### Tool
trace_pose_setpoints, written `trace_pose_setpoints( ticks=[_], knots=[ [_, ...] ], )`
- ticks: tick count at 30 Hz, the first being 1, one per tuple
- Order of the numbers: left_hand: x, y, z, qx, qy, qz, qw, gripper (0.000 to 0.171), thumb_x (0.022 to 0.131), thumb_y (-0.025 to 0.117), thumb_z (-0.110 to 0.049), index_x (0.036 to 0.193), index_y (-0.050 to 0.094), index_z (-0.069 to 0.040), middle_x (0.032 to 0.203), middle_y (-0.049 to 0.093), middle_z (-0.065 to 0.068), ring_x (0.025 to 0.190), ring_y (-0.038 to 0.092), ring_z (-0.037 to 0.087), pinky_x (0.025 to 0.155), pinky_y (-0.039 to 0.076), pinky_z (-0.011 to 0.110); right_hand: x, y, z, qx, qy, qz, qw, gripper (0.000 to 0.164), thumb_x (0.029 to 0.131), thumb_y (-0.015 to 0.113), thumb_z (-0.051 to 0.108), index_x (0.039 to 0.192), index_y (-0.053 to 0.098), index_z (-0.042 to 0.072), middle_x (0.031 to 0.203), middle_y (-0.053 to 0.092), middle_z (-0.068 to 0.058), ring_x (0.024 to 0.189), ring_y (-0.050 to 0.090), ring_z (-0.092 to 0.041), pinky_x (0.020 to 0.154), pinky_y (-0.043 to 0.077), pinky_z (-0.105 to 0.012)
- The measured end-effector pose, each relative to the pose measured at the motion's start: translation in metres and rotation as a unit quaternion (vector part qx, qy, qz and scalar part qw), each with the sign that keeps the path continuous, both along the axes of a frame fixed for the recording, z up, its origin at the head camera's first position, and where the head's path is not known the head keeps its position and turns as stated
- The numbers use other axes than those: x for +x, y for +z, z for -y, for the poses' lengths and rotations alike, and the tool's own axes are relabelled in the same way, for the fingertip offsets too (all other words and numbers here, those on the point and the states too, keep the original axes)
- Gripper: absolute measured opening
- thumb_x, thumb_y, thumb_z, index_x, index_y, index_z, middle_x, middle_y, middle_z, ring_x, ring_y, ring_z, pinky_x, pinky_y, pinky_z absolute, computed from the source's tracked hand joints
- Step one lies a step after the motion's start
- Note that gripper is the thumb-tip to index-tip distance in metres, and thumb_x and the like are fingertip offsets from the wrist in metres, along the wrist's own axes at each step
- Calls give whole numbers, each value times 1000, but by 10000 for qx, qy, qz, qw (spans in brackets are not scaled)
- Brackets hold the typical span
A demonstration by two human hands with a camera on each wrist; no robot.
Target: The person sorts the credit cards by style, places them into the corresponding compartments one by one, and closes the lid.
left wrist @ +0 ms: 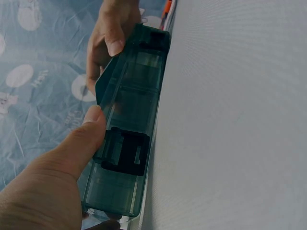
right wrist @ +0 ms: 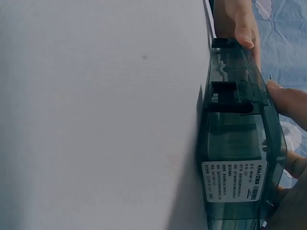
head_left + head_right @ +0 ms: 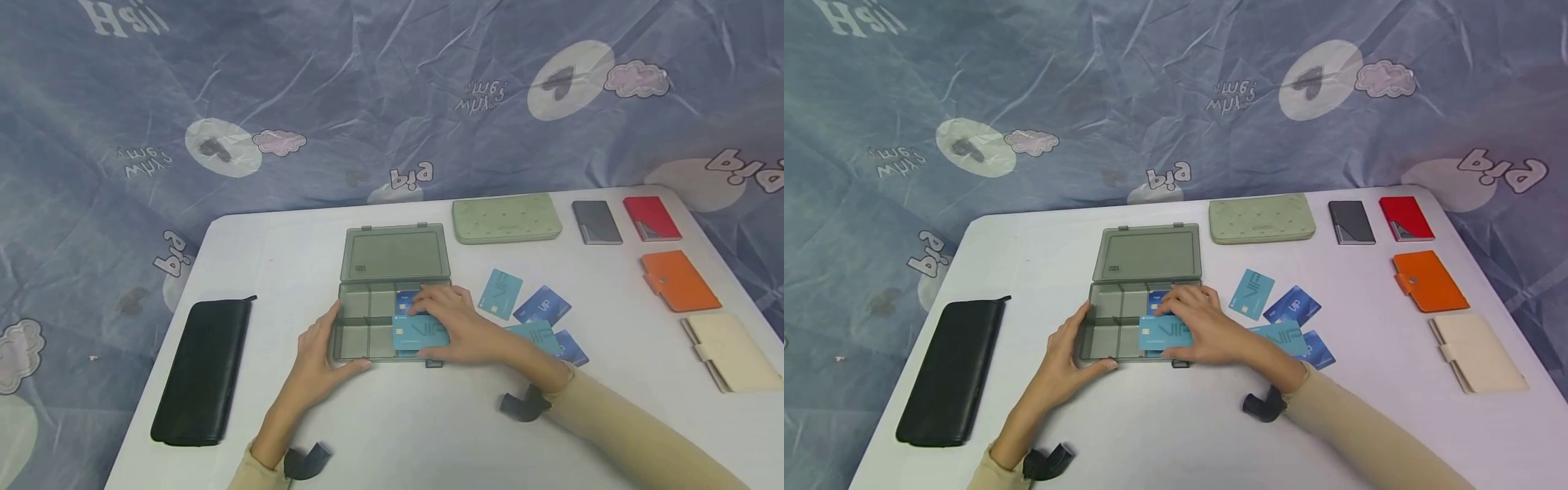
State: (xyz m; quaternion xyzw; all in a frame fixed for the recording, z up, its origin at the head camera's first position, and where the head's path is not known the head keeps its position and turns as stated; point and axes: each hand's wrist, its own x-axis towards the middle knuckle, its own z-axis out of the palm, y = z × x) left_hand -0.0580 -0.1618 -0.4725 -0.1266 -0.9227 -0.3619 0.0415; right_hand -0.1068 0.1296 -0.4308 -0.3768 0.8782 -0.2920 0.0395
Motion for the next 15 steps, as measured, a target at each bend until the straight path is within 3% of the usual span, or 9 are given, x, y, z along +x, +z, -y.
trace_pose_setpoints(
  ticks=[5,15],
  knots=[
    [0,0,0,-1,52,104,9999,109,65,74,-61,149,15,-27,148,34,1,134,32,26,104,19,48,0,-2,0,52,-23,109,9999,57,74,74,45,123,51,25,134,44,-2,136,24,-24,104,10,-54],
    [0,-1,0,14,-20,0,10000,108,66,74,-60,149,16,-25,147,35,2,132,33,26,103,20,50,3,-7,-8,69,29,-97,9999,60,77,71,48,128,50,24,136,43,-3,140,19,-27,106,10,-54]
  ],
)
